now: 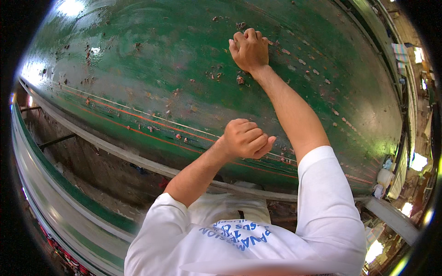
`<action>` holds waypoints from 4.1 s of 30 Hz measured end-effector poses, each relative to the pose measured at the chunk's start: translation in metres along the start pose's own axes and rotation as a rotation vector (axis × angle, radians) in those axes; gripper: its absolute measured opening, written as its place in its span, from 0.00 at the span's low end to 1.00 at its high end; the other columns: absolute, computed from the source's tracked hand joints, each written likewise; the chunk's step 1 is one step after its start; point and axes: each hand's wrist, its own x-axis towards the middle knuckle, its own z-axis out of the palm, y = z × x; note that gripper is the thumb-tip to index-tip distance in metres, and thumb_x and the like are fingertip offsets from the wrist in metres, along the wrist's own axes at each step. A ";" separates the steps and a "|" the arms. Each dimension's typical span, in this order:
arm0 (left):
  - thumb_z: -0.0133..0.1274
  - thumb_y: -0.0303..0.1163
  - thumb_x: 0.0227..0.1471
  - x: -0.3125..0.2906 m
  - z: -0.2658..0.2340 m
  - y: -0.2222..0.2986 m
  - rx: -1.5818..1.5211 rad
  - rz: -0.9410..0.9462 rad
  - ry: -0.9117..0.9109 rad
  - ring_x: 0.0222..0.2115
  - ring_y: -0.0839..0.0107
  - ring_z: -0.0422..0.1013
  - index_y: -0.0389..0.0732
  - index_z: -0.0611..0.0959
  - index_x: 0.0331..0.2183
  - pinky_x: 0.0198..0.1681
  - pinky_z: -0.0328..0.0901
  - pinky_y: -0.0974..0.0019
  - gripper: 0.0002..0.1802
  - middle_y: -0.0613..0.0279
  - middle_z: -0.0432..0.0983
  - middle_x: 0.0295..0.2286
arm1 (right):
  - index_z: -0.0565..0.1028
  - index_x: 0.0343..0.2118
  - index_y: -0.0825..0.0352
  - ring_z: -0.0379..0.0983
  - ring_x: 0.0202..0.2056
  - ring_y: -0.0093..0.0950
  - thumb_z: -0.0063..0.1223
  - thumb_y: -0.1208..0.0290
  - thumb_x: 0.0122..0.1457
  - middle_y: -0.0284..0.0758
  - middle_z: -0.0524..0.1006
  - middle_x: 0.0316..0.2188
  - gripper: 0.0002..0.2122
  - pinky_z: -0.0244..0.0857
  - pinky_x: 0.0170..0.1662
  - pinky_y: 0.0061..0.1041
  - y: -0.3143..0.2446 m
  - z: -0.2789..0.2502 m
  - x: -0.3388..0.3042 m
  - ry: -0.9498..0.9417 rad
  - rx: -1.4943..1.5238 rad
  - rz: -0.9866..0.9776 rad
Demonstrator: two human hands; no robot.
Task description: The person scrapes the green hull of a boat with a handheld tool, removing barnacles and marine growth. The person works methodically along the hull, moving from one section to another while standing on a platform.
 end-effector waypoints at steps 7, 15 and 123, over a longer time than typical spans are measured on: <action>0.71 0.31 0.51 0.000 -0.005 -0.001 -0.006 0.112 -0.123 0.17 0.75 0.69 0.49 0.75 0.19 0.19 0.60 0.69 0.19 0.72 0.68 0.16 | 0.81 0.37 0.58 0.77 0.42 0.43 0.58 0.52 0.68 0.40 0.77 0.38 0.13 0.70 0.43 0.56 0.032 0.022 0.022 0.110 -0.023 0.049; 0.70 0.32 0.55 0.002 -0.010 0.000 0.128 0.226 -0.107 0.18 0.76 0.68 0.47 0.78 0.21 0.21 0.59 0.69 0.16 0.73 0.64 0.17 | 0.81 0.36 0.58 0.74 0.42 0.40 0.60 0.51 0.66 0.39 0.76 0.37 0.14 0.67 0.43 0.50 0.010 -0.044 -0.056 -0.045 0.224 -0.160; 0.71 0.34 0.54 0.007 0.172 0.120 -0.128 0.161 -0.212 0.17 0.77 0.63 0.51 0.68 0.18 0.19 0.56 0.68 0.26 0.74 0.62 0.18 | 0.83 0.42 0.56 0.77 0.53 0.48 0.56 0.50 0.72 0.42 0.79 0.47 0.15 0.69 0.59 0.50 0.395 -0.112 -0.141 -0.042 -0.263 0.609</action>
